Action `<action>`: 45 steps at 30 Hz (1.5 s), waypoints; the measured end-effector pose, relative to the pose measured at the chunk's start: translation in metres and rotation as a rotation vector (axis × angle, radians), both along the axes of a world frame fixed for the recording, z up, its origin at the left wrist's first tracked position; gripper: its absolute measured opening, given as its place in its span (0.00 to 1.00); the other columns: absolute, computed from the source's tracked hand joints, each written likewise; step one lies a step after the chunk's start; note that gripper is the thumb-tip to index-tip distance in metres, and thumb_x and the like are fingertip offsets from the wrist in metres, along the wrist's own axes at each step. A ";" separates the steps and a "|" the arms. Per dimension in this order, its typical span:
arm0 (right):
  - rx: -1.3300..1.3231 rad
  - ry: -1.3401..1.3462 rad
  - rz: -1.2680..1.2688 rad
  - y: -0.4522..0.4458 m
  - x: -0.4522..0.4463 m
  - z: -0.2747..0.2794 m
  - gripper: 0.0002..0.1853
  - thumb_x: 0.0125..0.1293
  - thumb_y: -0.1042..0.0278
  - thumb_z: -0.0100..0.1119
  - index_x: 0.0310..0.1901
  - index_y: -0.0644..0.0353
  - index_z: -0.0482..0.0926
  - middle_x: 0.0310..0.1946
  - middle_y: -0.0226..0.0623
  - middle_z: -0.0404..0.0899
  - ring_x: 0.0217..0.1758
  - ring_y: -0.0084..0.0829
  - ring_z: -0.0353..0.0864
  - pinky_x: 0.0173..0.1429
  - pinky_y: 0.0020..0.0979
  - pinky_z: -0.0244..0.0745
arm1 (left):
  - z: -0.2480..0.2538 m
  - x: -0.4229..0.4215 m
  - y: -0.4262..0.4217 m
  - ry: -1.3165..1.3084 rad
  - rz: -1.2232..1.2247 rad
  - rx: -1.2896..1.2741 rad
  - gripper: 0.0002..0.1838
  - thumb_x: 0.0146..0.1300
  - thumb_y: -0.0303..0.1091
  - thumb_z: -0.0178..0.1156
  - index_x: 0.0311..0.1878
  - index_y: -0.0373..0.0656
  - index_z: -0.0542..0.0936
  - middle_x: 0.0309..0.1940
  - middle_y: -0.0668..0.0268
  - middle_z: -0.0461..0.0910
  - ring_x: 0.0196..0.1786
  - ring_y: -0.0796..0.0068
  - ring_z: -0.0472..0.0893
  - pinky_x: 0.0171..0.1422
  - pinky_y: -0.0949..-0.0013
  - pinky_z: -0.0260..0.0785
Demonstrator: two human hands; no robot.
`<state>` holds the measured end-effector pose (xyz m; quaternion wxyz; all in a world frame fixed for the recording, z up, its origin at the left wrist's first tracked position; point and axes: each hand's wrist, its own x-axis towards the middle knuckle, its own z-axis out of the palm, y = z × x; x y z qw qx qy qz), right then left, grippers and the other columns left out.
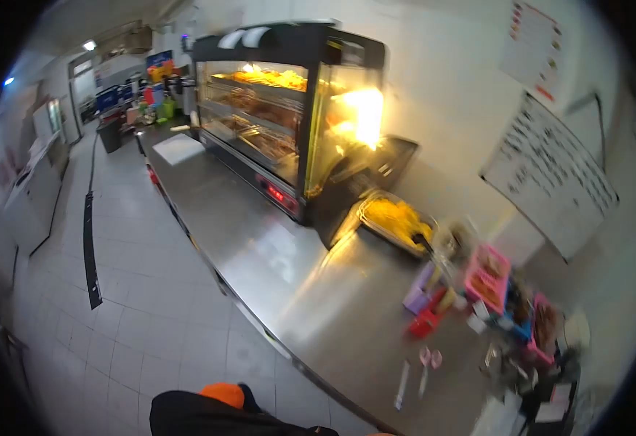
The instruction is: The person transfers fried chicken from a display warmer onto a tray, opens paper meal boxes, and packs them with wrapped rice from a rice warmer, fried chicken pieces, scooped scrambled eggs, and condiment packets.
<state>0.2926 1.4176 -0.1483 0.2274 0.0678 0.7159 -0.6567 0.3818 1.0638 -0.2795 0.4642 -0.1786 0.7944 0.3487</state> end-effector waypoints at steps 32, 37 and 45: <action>0.746 2.295 -0.379 -0.587 -0.542 0.577 0.14 0.53 0.75 0.54 0.43 0.62 0.74 0.42 0.43 0.72 0.43 0.39 0.73 0.46 0.31 0.67 | 0.039 -0.320 -0.544 -0.013 0.725 0.231 0.26 0.54 0.45 0.53 0.52 0.39 0.67 0.46 0.53 0.70 0.47 0.65 0.73 0.41 0.61 0.70; 1.414 1.911 -0.316 -0.611 -0.618 0.596 0.16 0.57 0.70 0.49 0.48 0.60 0.70 0.44 0.44 0.70 0.48 0.42 0.70 0.52 0.35 0.64 | 0.045 -0.384 -0.634 -0.077 0.820 0.269 0.27 0.53 0.45 0.54 0.52 0.38 0.66 0.46 0.52 0.70 0.47 0.65 0.72 0.40 0.61 0.70; 1.754 1.750 -0.575 -0.581 -0.624 0.520 0.17 0.62 0.74 0.44 0.52 0.64 0.66 0.53 0.47 0.66 0.58 0.38 0.63 0.60 0.32 0.58 | 0.110 -0.562 -0.956 1.533 1.544 -0.726 0.14 0.55 0.21 0.45 0.45 0.31 0.69 0.43 0.51 0.71 0.48 0.58 0.70 0.54 0.65 0.60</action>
